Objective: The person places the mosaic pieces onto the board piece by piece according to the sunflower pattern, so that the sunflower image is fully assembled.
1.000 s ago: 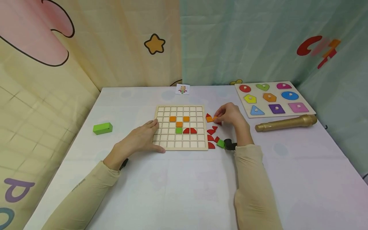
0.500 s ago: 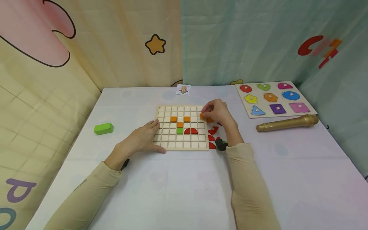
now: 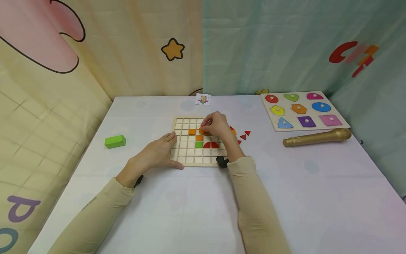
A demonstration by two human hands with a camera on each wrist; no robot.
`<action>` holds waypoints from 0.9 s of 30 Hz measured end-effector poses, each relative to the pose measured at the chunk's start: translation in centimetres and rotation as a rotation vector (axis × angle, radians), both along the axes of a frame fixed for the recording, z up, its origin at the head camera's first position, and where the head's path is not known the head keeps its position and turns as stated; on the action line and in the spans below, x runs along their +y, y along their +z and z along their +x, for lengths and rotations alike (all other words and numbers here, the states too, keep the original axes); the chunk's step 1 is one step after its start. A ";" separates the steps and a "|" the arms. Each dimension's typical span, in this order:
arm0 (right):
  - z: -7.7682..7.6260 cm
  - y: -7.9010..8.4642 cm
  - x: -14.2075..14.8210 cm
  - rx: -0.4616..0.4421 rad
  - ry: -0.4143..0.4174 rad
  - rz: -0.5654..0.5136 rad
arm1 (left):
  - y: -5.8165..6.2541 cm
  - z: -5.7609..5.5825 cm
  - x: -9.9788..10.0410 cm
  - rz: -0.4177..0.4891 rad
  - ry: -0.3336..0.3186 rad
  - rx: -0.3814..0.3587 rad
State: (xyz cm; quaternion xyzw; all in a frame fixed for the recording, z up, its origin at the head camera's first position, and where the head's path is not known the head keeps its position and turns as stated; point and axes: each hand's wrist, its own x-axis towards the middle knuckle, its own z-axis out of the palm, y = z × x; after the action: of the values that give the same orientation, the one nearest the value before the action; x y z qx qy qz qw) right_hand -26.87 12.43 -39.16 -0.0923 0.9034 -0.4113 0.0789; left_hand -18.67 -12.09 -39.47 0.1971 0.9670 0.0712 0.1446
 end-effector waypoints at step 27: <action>-0.3 0.7 4.3 -0.016 -0.153 -0.031 | 0.0 -0.2 0.1 -0.002 0.003 -0.001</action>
State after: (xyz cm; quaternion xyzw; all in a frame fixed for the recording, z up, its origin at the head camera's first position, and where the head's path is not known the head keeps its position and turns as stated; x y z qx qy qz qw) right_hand -27.12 16.77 -38.43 -0.0209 0.9007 -0.4307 0.0529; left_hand -18.84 -11.95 -39.52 0.1957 0.9673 0.0707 0.1450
